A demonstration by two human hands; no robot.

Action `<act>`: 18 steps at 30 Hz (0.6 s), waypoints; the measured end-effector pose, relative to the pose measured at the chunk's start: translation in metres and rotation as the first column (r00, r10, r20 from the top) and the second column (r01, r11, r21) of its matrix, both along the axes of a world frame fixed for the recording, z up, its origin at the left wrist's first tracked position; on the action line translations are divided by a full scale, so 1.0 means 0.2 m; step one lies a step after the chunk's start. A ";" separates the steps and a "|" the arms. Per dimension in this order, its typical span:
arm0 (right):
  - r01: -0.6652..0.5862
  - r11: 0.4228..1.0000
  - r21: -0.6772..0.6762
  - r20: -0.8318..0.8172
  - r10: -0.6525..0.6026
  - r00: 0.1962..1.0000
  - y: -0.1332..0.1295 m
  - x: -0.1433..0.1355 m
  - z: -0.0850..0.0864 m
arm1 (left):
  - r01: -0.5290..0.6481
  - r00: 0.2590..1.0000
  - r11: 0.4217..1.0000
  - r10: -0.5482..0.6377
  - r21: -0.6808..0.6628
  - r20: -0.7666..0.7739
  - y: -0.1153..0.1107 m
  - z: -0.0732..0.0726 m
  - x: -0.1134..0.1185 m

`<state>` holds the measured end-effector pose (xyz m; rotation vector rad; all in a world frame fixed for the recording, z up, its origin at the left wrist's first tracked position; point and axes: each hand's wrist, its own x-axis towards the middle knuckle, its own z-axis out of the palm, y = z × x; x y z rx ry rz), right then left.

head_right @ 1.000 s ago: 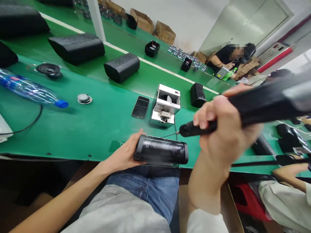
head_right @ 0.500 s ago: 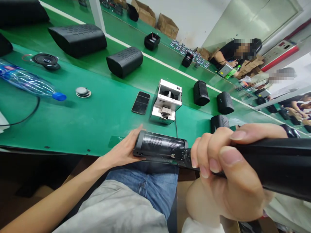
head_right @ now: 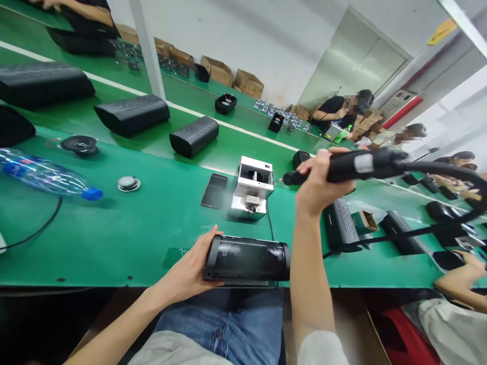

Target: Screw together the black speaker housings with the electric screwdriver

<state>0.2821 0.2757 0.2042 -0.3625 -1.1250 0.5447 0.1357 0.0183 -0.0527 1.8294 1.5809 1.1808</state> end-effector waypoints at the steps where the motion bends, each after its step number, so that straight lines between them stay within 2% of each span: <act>1: 0.010 0.999 0.037 -0.042 -0.009 0.999 -0.04 0.02 0.01 | -0.002 1.000 1.000 0.002 0.007 0.006 0.00 -0.01 0.00; 4: -0.088 0.996 -0.004 -0.100 0.087 0.991 -0.21 0.08 0.08 | 0.001 1.000 1.000 -0.001 0.021 0.025 0.00 -0.02 0.00; 7: -0.225 0.971 -0.081 -0.034 0.223 0.974 -0.31 0.05 0.09 | 0.018 0.999 1.000 -0.018 0.013 0.029 0.01 -0.01 -0.01; 10: -0.279 0.954 -0.112 0.099 0.290 0.952 -0.29 -0.05 0.01 | 0.025 0.999 1.000 -0.025 -0.001 0.025 0.01 -0.01 -0.01; 13: -0.257 0.951 -0.172 0.203 0.290 0.935 -0.23 -0.13 -0.08 | 0.013 1.000 1.000 -0.013 -0.012 0.024 0.01 -0.01 -0.01; 18: -0.231 0.943 -0.240 0.207 0.282 0.937 -0.19 -0.16 -0.09 | 0.014 1.000 1.000 -0.013 -0.013 0.026 0.00 0.01 0.00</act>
